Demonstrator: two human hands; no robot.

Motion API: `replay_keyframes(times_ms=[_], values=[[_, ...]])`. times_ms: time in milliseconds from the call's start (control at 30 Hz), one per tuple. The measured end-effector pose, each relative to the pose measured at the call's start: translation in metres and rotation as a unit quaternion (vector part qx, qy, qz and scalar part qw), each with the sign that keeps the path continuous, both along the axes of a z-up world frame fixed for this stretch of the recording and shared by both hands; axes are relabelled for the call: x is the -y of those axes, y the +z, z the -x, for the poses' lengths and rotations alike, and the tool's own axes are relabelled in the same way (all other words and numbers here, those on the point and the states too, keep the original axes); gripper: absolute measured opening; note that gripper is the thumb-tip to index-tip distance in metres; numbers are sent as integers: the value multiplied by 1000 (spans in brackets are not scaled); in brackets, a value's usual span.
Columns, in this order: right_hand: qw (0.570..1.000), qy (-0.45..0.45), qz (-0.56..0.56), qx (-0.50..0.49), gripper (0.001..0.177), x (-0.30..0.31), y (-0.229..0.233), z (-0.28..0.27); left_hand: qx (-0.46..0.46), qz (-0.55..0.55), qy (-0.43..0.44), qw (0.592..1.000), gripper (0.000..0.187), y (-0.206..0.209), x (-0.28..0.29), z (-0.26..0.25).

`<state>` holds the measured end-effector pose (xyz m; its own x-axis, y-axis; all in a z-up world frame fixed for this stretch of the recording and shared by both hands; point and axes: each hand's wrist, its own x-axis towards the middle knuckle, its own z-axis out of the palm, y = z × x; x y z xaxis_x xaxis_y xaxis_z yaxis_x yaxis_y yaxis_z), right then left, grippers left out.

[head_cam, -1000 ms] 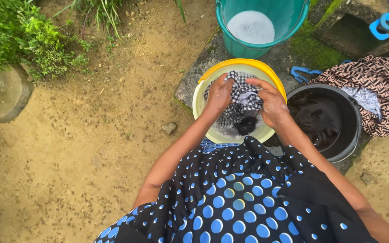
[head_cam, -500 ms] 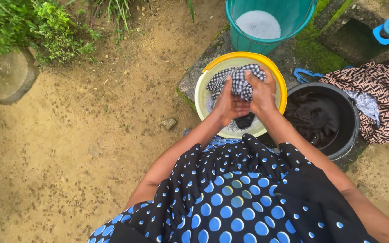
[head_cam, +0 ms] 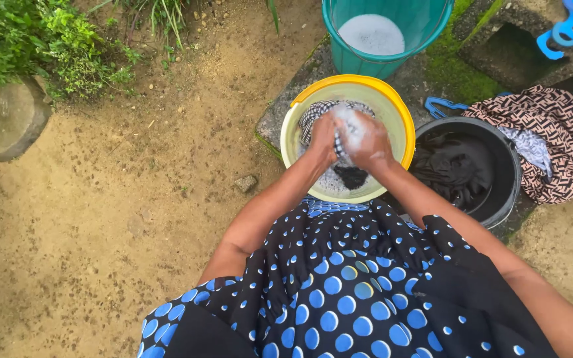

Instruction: Hand-washing clothes in plastic buckets with soapy water outdoors.

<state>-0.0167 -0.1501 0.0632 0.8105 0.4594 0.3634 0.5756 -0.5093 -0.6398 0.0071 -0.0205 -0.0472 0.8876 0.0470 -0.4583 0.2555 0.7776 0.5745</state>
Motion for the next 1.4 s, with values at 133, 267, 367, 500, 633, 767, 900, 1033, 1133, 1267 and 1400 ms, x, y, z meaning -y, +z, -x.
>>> replay_keyframes(times_ms=[133, 267, 367, 500, 633, 767, 900, 1033, 1133, 1267, 1400], values=[[962, -102, 18, -253, 56, -3, 3, -32, 24, -79, 11, 997, 20, 9, -3, 0], [906, -72, -31, -417, 84, 15, -63, -87, -10, -228, -40, 973, 24, 27, -1, 0], [831, -13, -158, -533, 94, 5, -28, -82, 11, -349, -119, 929, 32, 28, 0, 3], [851, -110, -290, -424, 65, -15, -1, -59, 81, -385, -176, 902, 46, 52, 7, 21], [936, -174, -233, -196, 40, -19, -16, -35, -32, 10, -35, 999, 51, 130, 5, 26], [974, 6, -186, -131, 28, -13, 29, 13, -27, 94, -101, 990, 43, 74, -19, -9], [997, 77, -29, 6, 18, -15, 55, 36, 29, 63, -162, 984, 20, -51, -23, -37], [991, 5, 8, 135, 31, 1, -20, 6, -31, 6, 14, 999, 17, 3, -3, -3], [988, -91, 116, -43, 41, -1, -1, -10, -63, -21, 32, 997, 19, 11, -7, -7], [973, -71, 53, -215, 46, -1, -17, -46, -87, -136, -8, 987, 18, -51, 0, -11], [832, -88, -222, -500, 27, -3, -29, -72, -8, -244, -146, 959, 28, 39, 8, 27]])
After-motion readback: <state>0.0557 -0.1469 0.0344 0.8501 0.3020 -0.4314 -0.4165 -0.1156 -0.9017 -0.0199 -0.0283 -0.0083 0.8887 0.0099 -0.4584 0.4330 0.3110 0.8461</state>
